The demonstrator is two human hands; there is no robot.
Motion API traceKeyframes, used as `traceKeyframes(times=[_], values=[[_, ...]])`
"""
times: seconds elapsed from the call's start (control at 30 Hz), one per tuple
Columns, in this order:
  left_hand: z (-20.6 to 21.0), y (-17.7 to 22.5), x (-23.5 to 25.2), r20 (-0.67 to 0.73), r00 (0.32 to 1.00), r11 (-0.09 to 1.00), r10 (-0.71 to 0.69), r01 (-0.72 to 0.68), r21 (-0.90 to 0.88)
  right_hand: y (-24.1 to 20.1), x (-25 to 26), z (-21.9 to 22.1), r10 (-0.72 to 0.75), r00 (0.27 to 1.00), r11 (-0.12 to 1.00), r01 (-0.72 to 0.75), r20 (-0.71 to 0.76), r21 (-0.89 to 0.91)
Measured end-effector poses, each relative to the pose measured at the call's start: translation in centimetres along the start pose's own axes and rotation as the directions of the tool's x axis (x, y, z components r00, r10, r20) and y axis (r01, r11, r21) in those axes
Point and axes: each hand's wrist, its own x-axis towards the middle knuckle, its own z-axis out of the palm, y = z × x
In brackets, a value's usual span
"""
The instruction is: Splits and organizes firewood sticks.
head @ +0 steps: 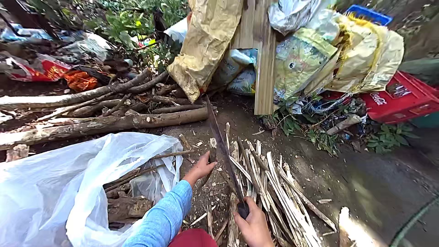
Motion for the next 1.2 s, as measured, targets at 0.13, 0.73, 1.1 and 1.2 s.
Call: traceKeyframes(times=[0.13, 0.73, 1.1, 1.2], values=[[0.1, 0.6, -0.6, 0.035, 0.999, 0.996, -0.004, 0.000, 0.095, -0.8, 0.7, 0.0, 0.122, 0.989, 0.986, -0.112, 0.080, -0.121], [-0.2, 3.8, 0.0, 0.092, 0.973, 0.964, 0.212, -0.224, 0.143, -2.9, -0.9, -2.1, 0.213, 0.974, 0.952, -0.188, 0.081, -0.241], [0.2, 0.8, 0.5, 0.121, 0.984, 0.987, 0.131, -0.141, 0.081, -1.3, 0.6, -1.0, 0.289, 0.949, 0.929, -0.247, 0.124, -0.274], [1.1, -1.5, 1.4, 0.085, 0.996, 0.997, 0.038, -0.032, -0.068, -1.3, 2.6, -0.8, 0.286, 0.949, 0.937, -0.248, 0.134, -0.245]])
